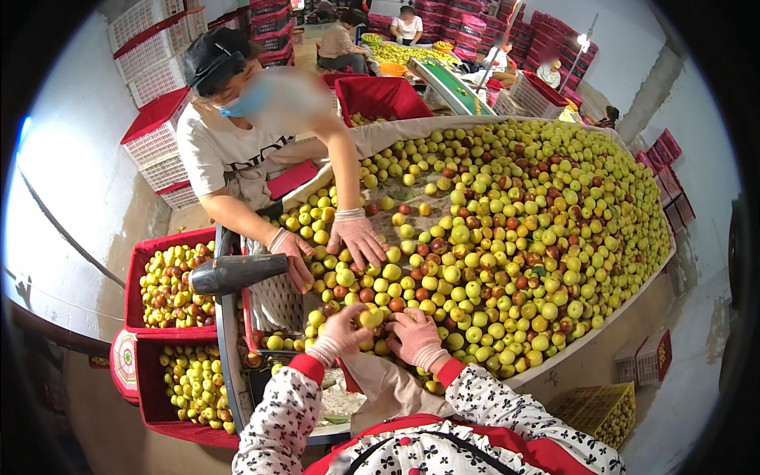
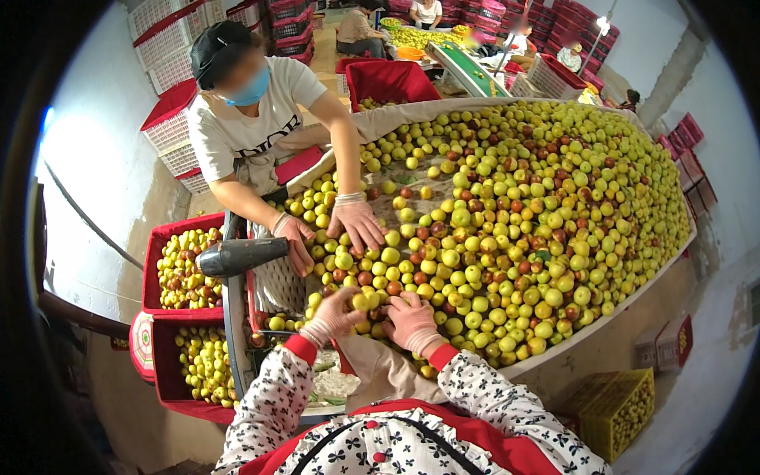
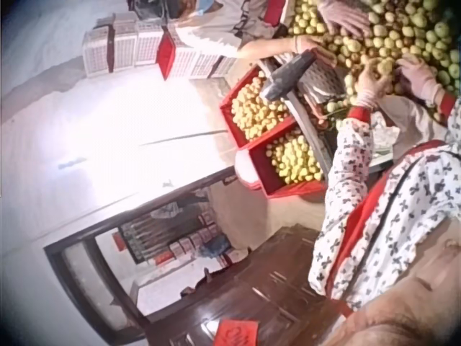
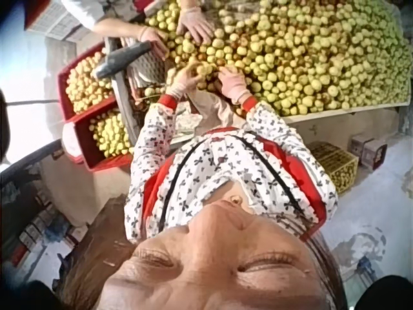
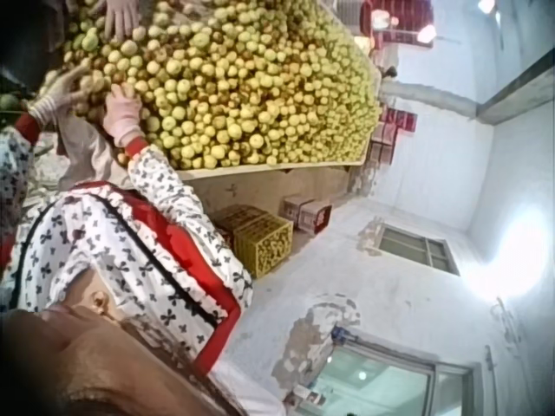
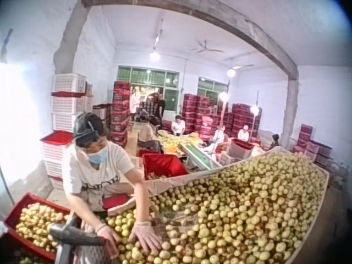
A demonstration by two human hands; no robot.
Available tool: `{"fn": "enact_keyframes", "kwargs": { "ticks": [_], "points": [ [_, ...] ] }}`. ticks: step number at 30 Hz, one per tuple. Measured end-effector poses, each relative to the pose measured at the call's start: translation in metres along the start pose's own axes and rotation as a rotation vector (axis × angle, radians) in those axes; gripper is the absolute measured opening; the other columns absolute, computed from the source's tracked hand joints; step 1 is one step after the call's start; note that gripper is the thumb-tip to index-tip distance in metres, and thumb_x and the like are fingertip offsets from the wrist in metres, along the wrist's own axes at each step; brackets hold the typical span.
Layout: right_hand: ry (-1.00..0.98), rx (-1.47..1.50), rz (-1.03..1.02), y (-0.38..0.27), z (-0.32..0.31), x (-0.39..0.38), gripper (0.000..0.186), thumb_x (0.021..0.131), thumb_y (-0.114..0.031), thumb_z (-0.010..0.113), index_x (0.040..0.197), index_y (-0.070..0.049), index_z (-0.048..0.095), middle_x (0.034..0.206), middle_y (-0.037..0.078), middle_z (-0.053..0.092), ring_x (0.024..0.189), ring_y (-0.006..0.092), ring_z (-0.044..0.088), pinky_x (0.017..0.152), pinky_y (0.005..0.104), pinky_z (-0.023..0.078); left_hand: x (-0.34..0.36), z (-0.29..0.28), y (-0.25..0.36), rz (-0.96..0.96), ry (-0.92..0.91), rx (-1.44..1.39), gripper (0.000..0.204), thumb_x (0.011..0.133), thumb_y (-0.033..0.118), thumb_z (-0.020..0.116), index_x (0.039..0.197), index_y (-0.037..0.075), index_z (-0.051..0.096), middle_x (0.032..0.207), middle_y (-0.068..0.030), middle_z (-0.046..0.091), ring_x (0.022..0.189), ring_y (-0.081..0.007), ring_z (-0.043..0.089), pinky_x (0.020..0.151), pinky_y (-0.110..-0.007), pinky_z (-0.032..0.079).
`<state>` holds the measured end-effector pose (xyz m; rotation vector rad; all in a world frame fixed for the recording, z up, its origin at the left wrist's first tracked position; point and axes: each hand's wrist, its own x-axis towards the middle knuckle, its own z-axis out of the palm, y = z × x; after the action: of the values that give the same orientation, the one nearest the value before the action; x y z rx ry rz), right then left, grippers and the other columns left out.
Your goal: The person sorts yellow-green plums from a large pile on a table, picking them by hand and placing them into red crates. The person works alongside another worker who also sorts plums into crates.
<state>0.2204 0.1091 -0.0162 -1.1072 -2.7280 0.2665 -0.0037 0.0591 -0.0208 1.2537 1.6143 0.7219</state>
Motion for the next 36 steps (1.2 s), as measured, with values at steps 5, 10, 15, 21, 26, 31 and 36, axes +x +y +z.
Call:
{"fn": "enact_keyframes", "kwargs": {
  "ticks": [5, 10, 15, 21, 26, 31, 36],
  "points": [
    [-0.058, -0.026, -0.033, 0.011, 0.008, 0.002, 0.035, 0.079, -0.037, 0.071, 0.109, -0.018, 0.068, 0.125, -0.006, 0.057, 0.124, 0.0221, 0.047, 0.097, 0.0451, 0.043, -0.015, 0.040, 0.026, -0.094, -0.082, -0.319, 0.057, 0.084, 0.016, 0.074, 0.136, 0.011, 0.052, 0.089, -0.0061, 0.065, 0.063, -0.0105, 0.060, 0.051, -0.026, 0.054],
    [-0.166, 0.187, -0.049, 0.031, -0.014, 0.043, 0.037, 0.083, -0.036, 0.068, 0.114, -0.015, 0.068, 0.116, 0.006, 0.067, 0.116, 0.0293, 0.056, 0.102, 0.0408, 0.044, 0.006, 0.058, 0.003, -0.002, 0.211, -0.907, 0.056, 0.085, 0.017, 0.075, 0.136, 0.013, 0.052, 0.094, -0.0068, 0.065, 0.068, -0.0127, 0.063, 0.052, -0.028, 0.052],
    [-0.066, 0.195, -0.126, 0.030, -0.027, 0.110, 0.032, 0.086, -0.035, 0.066, 0.113, -0.017, 0.067, 0.119, 0.008, 0.066, 0.116, 0.0307, 0.057, 0.102, 0.0420, 0.045, 0.018, 0.058, -0.010, -0.204, 0.362, -1.117, 0.064, 0.087, 0.012, 0.071, 0.144, 0.016, 0.041, 0.095, -0.0092, 0.064, 0.070, -0.0196, 0.066, 0.053, -0.034, 0.058],
    [0.057, 0.032, -0.297, 0.002, -0.004, 0.239, 0.031, 0.087, -0.020, 0.063, 0.117, -0.012, 0.061, 0.118, 0.009, 0.062, 0.110, 0.0306, 0.059, 0.094, 0.0432, 0.050, 0.026, 0.061, -0.029, -0.198, 0.368, -1.297, 0.065, 0.088, 0.010, 0.070, 0.145, 0.012, 0.039, 0.095, -0.0110, 0.063, 0.070, -0.0233, 0.068, 0.054, -0.039, 0.061],
    [-0.227, -0.375, -0.127, 0.010, 0.040, 0.345, 0.027, 0.097, -0.021, 0.047, 0.113, -0.011, 0.066, 0.119, 0.013, 0.064, 0.112, 0.0301, 0.062, 0.091, 0.0419, 0.053, 0.016, 0.053, -0.006, -0.179, 0.276, -1.323, 0.062, 0.088, 0.011, 0.070, 0.142, 0.009, 0.041, 0.088, -0.0086, 0.064, 0.068, -0.0192, 0.067, 0.055, -0.034, 0.060],
    [-0.390, -0.243, 0.079, -0.001, 0.037, 0.374, 0.029, 0.093, -0.020, 0.054, 0.119, -0.011, 0.063, 0.119, 0.019, 0.066, 0.109, 0.0352, 0.067, 0.092, 0.0481, 0.053, 0.007, 0.046, -0.006, -0.096, 0.166, -1.588, 0.060, 0.090, 0.018, 0.071, 0.142, 0.008, 0.041, 0.098, -0.0102, 0.062, 0.075, -0.0218, 0.065, 0.063, -0.038, 0.058],
    [-0.446, -0.192, 0.043, 0.011, 0.035, 0.351, 0.040, 0.087, -0.025, 0.066, 0.124, -0.013, 0.058, 0.116, 0.017, 0.069, 0.110, 0.0343, 0.066, 0.096, 0.0463, 0.049, 0.000, 0.043, -0.005, -0.085, 0.015, -1.952, 0.058, 0.092, 0.049, 0.066, 0.135, 0.013, 0.051, 0.116, -0.0121, 0.061, 0.094, -0.0294, 0.063, 0.074, -0.042, 0.059]
  ]
}}
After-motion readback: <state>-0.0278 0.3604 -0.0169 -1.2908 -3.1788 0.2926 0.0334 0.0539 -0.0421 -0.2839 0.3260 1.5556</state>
